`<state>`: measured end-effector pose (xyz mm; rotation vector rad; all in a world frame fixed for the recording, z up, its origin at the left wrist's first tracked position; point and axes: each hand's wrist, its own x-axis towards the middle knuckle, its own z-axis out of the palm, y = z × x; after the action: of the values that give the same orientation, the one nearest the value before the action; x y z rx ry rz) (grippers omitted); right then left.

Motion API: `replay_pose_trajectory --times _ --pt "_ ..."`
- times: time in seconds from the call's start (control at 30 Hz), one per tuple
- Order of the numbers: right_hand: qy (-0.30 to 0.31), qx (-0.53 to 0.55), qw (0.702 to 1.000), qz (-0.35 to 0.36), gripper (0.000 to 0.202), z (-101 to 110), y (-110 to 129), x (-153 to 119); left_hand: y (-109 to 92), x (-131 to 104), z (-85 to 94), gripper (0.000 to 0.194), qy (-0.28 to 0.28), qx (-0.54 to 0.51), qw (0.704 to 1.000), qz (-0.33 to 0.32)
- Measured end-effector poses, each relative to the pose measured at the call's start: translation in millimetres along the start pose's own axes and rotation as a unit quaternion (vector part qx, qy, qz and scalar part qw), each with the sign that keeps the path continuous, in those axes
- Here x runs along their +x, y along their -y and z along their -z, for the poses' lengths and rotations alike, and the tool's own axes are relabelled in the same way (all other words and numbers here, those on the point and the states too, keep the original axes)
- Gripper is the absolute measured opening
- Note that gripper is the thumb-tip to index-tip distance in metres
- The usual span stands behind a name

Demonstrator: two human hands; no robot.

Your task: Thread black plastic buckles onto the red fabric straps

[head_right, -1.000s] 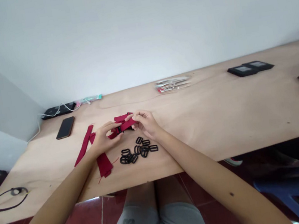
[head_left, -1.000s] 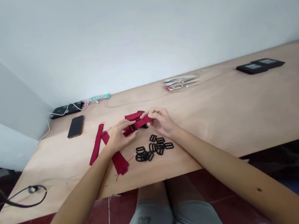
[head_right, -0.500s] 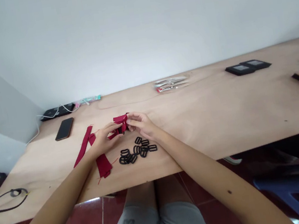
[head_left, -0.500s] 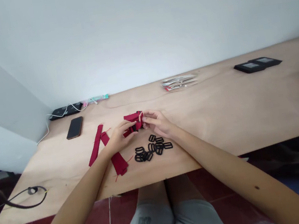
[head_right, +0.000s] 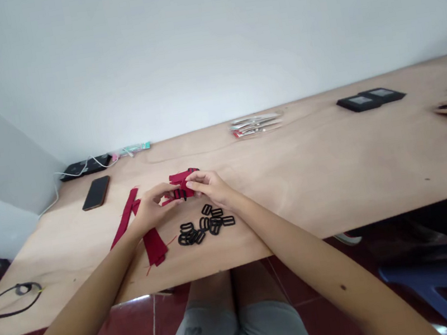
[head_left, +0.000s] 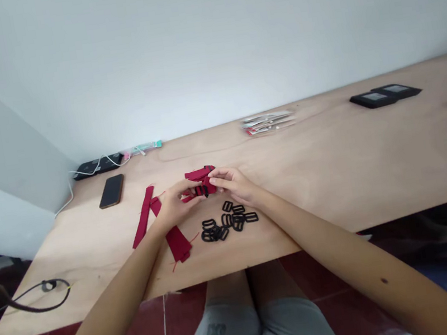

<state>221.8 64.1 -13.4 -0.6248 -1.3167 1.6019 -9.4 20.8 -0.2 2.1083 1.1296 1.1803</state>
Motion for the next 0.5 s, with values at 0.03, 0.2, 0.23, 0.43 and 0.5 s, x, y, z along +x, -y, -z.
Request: replay_pose_trajectory --times 0.03,0.2,0.23,0.43,0.5 --pt "0.005 -0.013 1.0 0.001 0.036 1.0 -1.9 0.2 -0.4 0.4 -0.6 0.039 -0.006 -0.016 1.0 0.008" --pt "0.052 -0.114 0.991 0.043 0.033 6.2 -8.9 1.5 -2.9 1.4 -3.4 0.044 -0.024 -0.062 0.997 0.037" --pt "0.063 -0.133 0.987 0.06 0.032 7.0 -9.6 2.0 -3.3 1.5 -3.7 0.044 -0.025 -0.064 0.997 0.037" --pt "0.103 -0.164 0.978 0.076 0.034 10.2 -11.7 3.7 -2.7 1.4 -1.8 0.041 -0.008 -0.081 0.997 0.008" --pt "0.114 -0.167 0.977 0.067 0.034 10.5 -11.7 3.1 -3.9 1.4 0.5 0.04 0.008 -0.07 0.998 -0.006"
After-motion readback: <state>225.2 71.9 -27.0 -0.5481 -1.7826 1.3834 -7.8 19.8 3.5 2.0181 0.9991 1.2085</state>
